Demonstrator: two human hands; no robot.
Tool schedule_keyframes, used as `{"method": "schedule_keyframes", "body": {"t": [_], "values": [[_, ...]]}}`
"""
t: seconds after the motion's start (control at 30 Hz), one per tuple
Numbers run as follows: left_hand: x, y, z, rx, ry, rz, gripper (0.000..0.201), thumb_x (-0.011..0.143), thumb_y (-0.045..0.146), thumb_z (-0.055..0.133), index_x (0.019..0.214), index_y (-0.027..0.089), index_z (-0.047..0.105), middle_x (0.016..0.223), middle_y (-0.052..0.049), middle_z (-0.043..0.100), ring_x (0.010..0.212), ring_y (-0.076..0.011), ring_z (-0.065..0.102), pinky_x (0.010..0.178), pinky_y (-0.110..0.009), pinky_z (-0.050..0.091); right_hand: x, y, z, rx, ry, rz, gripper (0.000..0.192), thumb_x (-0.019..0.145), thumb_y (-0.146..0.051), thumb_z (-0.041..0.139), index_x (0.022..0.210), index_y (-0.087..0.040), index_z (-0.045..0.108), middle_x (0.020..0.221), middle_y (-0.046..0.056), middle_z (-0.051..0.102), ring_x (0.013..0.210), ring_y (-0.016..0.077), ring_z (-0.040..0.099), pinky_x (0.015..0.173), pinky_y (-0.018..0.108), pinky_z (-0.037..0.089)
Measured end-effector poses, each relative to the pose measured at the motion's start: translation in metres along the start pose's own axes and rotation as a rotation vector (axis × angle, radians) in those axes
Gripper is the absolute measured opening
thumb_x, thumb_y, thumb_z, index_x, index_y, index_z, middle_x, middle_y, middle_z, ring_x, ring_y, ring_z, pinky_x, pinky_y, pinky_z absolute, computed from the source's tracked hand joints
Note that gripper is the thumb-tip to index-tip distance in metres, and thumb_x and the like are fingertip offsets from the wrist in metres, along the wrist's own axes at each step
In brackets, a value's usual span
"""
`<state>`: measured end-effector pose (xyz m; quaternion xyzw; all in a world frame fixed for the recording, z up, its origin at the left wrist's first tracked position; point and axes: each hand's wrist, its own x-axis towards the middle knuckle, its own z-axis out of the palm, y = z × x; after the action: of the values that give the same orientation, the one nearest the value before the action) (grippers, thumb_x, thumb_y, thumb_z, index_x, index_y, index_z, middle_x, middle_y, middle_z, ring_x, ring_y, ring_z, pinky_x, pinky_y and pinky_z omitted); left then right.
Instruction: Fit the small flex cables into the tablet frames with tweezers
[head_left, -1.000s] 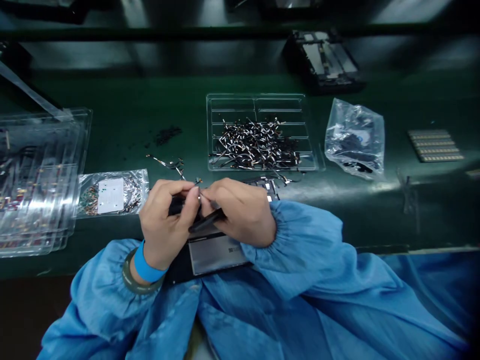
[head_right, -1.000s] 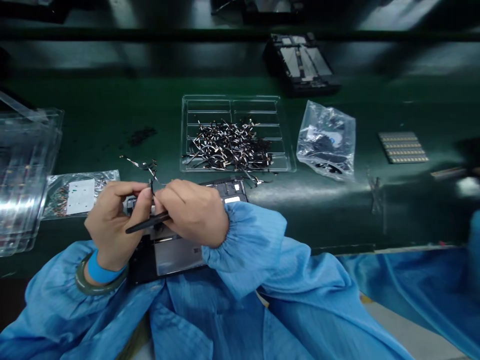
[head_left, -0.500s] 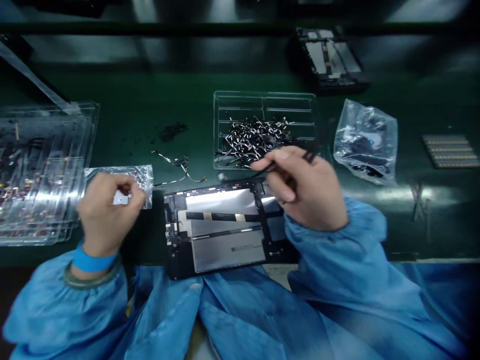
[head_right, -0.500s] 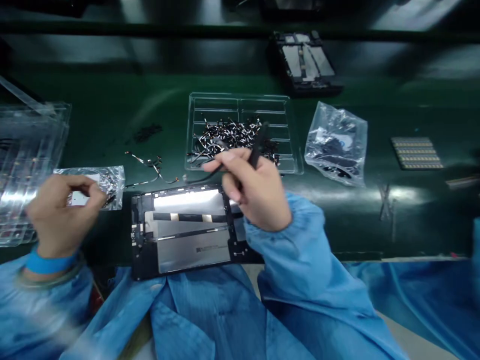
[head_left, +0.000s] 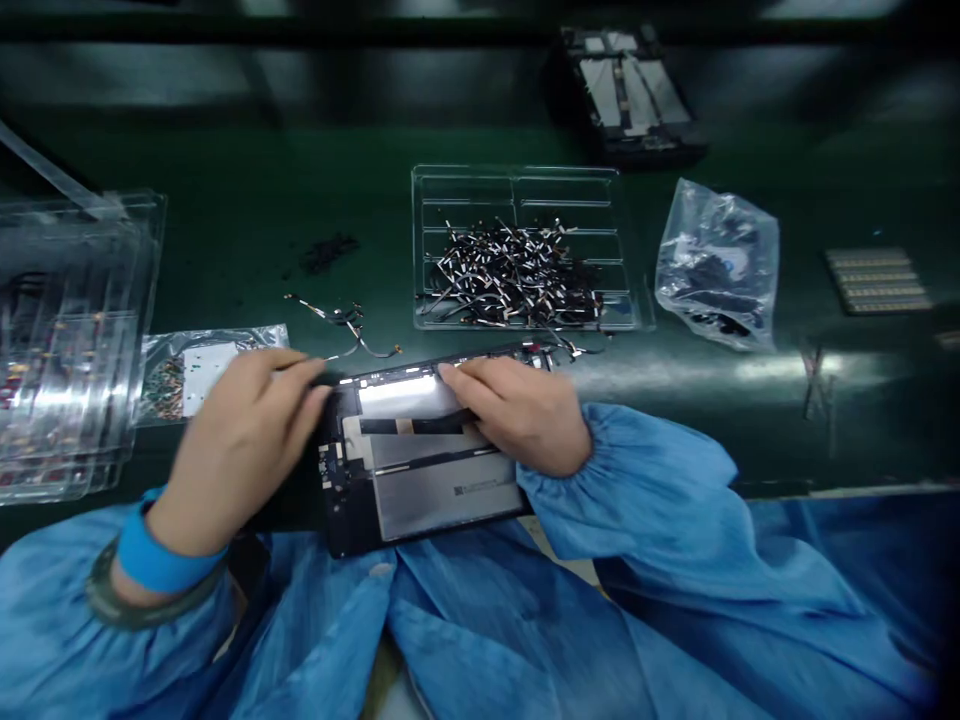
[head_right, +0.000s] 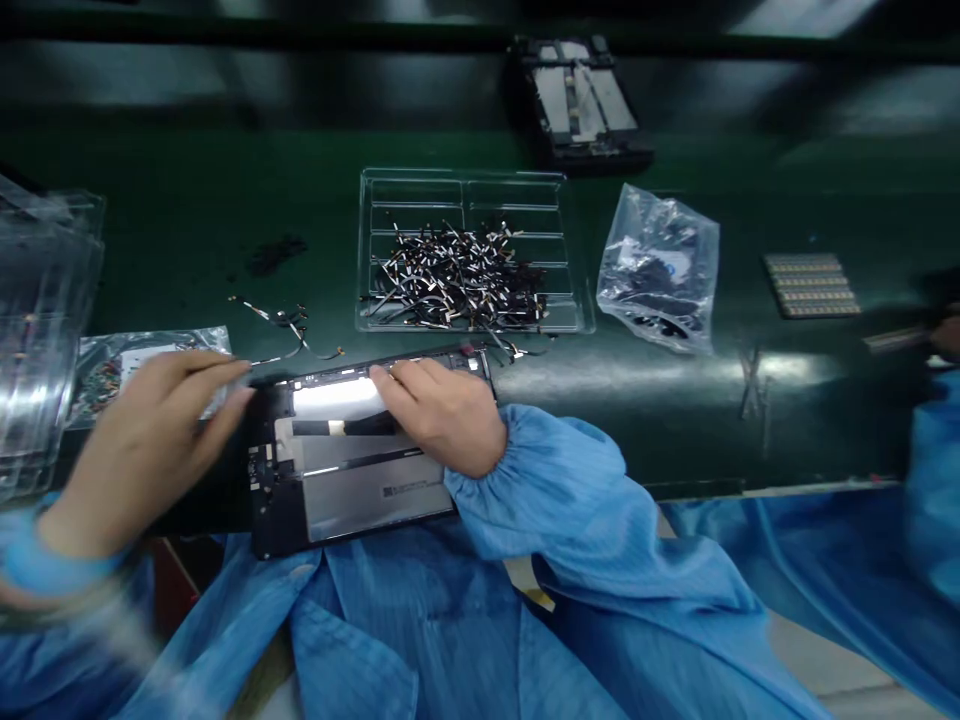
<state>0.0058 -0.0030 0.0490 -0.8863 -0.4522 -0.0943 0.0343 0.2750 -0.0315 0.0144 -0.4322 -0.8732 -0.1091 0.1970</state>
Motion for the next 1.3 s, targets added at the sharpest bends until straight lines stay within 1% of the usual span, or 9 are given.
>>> {"method": "schedule_keyframes", "body": {"t": [0.07, 0.17, 0.27, 0.4, 0.57, 0.7, 0.87, 0.97, 1.3], "values": [[0.016, 0.010, 0.013, -0.152, 0.011, 0.205, 0.026, 0.093, 0.026, 0.046, 0.108, 0.009, 0.059, 0.110, -0.016, 0.062, 0.100, -0.0268, 0.058, 0.087, -0.041, 0.050, 0.000, -0.001, 0.001, -0.064, -0.036, -0.024, 0.028, 0.090, -0.013, 0.044, 0.107, -0.009, 0.065, 0.091, 0.008, 0.071, 0.071, 0.0161, 0.058, 0.054, 0.029, 0.039], [0.032, 0.022, 0.030, -0.214, 0.009, 0.395, 0.019, 0.091, 0.021, 0.049, 0.098, 0.009, 0.061, 0.110, -0.016, 0.064, 0.099, -0.0275, 0.059, 0.083, -0.042, 0.051, 0.001, -0.002, -0.001, -0.119, -0.066, -0.027, 0.028, 0.092, -0.015, 0.042, 0.107, -0.012, 0.065, 0.091, 0.008, 0.070, 0.070, 0.0161, 0.055, 0.052, 0.030, 0.035], [0.039, 0.028, 0.036, -0.200, -0.004, 0.494, 0.016, 0.090, 0.018, 0.049, 0.097, 0.009, 0.061, 0.117, -0.015, 0.063, 0.101, -0.0279, 0.058, 0.083, -0.042, 0.051, 0.002, -0.003, -0.002, -0.125, -0.061, -0.036, 0.028, 0.094, -0.016, 0.041, 0.106, -0.012, 0.066, 0.089, 0.007, 0.069, 0.069, 0.0159, 0.054, 0.052, 0.030, 0.035], [0.043, 0.029, 0.033, -0.143, -0.055, 0.575, 0.021, 0.092, 0.017, 0.046, 0.107, 0.013, 0.060, 0.130, -0.011, 0.058, 0.111, -0.0291, 0.055, 0.083, -0.043, 0.050, 0.003, -0.003, -0.003, -0.151, -0.050, -0.052, 0.026, 0.094, -0.014, 0.041, 0.103, -0.011, 0.066, 0.086, 0.006, 0.069, 0.067, 0.0149, 0.053, 0.053, 0.030, 0.036], [0.044, 0.028, 0.033, -0.140, -0.081, 0.566, 0.024, 0.092, 0.016, 0.044, 0.111, 0.013, 0.060, 0.131, -0.010, 0.058, 0.113, -0.0300, 0.054, 0.080, -0.043, 0.050, -0.004, 0.002, -0.016, -0.086, -0.099, -0.031, 0.028, 0.095, -0.010, 0.040, 0.106, -0.012, 0.065, 0.083, 0.004, 0.069, 0.068, 0.0137, 0.054, 0.054, 0.029, 0.037], [0.045, 0.028, 0.038, -0.166, -0.061, 0.551, 0.035, 0.091, 0.013, 0.044, 0.125, 0.011, 0.052, 0.127, -0.011, 0.060, 0.112, -0.0298, 0.054, 0.081, -0.043, 0.049, -0.016, 0.007, -0.025, -0.083, -0.096, -0.011, 0.026, 0.094, -0.010, 0.043, 0.107, -0.015, 0.065, 0.084, 0.003, 0.070, 0.068, 0.0130, 0.054, 0.054, 0.028, 0.037], [0.043, 0.029, 0.037, -0.090, -0.100, 0.573, 0.037, 0.092, 0.017, 0.044, 0.129, 0.013, 0.050, 0.129, -0.010, 0.058, 0.111, -0.0310, 0.054, 0.079, -0.044, 0.048, -0.026, 0.009, -0.020, -0.148, -0.084, -0.007, 0.025, 0.094, -0.013, 0.044, 0.108, -0.020, 0.064, 0.087, 0.002, 0.070, 0.067, 0.0124, 0.052, 0.054, 0.028, 0.037], [0.043, 0.030, 0.036, -0.084, -0.083, 0.576, 0.037, 0.093, 0.016, 0.044, 0.129, 0.014, 0.051, 0.127, -0.011, 0.060, 0.109, -0.0305, 0.056, 0.078, -0.043, 0.047, -0.027, 0.010, -0.015, -0.147, -0.086, 0.022, 0.025, 0.094, -0.015, 0.044, 0.109, -0.022, 0.063, 0.091, 0.002, 0.070, 0.069, 0.0128, 0.052, 0.055, 0.029, 0.037], [0.041, 0.033, 0.033, -0.035, -0.112, 0.584, 0.041, 0.092, 0.012, 0.041, 0.132, 0.010, 0.048, 0.131, -0.015, 0.056, 0.111, -0.0328, 0.053, 0.078, -0.044, 0.047, -0.025, 0.010, -0.013, -0.216, -0.016, 0.005, 0.022, 0.093, -0.014, 0.047, 0.105, -0.018, 0.066, 0.091, 0.002, 0.070, 0.070, 0.0137, 0.050, 0.057, 0.028, 0.036]]}}
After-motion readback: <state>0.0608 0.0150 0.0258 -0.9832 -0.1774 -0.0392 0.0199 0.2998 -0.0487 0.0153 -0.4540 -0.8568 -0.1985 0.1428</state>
